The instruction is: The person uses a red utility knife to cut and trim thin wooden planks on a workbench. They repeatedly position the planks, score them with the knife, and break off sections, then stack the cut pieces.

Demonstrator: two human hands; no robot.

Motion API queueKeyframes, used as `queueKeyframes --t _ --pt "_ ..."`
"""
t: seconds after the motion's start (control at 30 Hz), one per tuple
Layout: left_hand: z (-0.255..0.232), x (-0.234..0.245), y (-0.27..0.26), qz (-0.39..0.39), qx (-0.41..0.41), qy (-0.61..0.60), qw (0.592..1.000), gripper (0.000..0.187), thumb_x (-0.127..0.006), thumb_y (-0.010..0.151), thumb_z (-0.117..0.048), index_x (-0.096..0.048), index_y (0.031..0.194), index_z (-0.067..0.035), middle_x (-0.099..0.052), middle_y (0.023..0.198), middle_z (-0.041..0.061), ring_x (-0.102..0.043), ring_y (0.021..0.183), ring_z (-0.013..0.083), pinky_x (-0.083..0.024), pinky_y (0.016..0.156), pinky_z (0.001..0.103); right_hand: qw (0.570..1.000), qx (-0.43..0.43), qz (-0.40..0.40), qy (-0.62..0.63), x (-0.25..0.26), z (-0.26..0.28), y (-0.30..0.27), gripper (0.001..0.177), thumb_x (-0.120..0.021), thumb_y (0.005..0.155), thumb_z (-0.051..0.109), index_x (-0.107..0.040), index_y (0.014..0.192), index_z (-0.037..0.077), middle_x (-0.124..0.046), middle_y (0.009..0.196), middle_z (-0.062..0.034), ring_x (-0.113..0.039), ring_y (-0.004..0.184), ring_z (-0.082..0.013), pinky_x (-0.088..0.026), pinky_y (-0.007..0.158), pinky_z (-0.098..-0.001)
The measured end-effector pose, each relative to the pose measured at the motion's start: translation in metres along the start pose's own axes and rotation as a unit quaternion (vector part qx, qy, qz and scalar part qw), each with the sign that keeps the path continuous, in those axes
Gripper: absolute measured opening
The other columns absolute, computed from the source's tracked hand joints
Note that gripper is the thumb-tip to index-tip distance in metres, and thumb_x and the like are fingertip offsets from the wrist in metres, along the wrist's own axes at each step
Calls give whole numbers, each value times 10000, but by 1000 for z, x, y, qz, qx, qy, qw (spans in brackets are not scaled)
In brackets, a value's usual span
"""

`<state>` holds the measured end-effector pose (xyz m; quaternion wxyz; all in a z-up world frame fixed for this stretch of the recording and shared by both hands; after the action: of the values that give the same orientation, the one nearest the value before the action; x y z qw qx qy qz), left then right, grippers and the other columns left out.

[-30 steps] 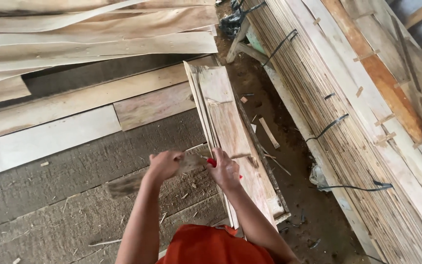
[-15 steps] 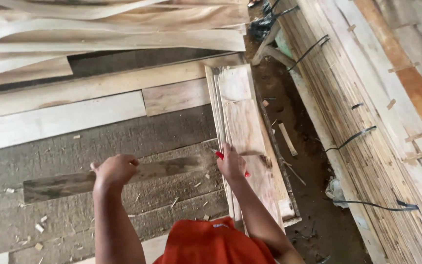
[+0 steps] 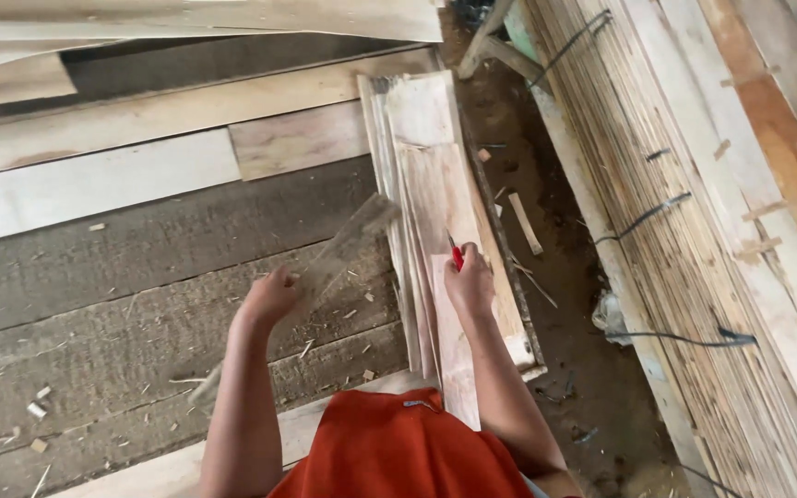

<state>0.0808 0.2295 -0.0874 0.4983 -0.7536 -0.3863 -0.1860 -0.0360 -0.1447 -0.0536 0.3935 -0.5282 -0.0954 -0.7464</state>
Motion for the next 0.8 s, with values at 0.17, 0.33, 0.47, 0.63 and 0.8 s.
queueKeyframes --t 0.17,0.33,0.47,0.63,0.8 --pt "-130 11 -42 -120 -76 186 972 346 -559 933 -265 -686 1214 -108 -679 1184 175 -579 1247 394 -527 963 543 997 -82 -4 -1 24 -58 -9 343 -520 921 391 -565 1209 211 -688 1197 -128 -668 1141 -395 -529 969 -557" --pt "-245 -83 -73 -35 -275 154 949 741 -643 911 -540 -444 1555 -233 -256 1658 183 -230 1482 510 -311 1113 702 990 -141 22 -4 46 -106 -17 299 -565 876 397 -576 1136 249 -688 1185 -81 -676 1131 -376 -531 942 -534" --pt "-267 -134 -97 51 -321 185 928 894 -564 935 -640 -171 1653 -281 15 1708 220 84 1515 554 -50 1140 779 985 -158 61 -40 38 -134 -16 280 -613 836 306 -638 1115 316 -692 1178 -12 -691 1123 -340 -554 943 -512" --pt "-260 -156 -85 11 -346 203 916 969 -657 884 -616 -160 1653 -298 -35 1703 220 31 1512 561 -93 1131 793 985 -156 76 -22 33 -141 -14 264 -572 901 371 -632 1147 298 -679 1216 -45 -671 1169 -354 -542 986 -518" --pt "-256 -165 -78 -40 -360 214 907 1041 -691 821 -665 -171 1648 -307 -65 1699 217 -11 1518 548 -137 1108 794 985 -146 88 -35 28 -140 -3 323 -565 909 331 -589 1228 288 -667 1254 -71 -664 1182 -368 -535 1004 -532"
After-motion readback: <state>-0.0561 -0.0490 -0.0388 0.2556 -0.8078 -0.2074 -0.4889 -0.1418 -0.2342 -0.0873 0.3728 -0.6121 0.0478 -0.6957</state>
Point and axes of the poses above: each hand's wrist, its own y-axis towards the middle knuckle, its own x-axis out of the back of the hand, z = x × y, the point moved 7 cm from there along y, towards the middle knuckle
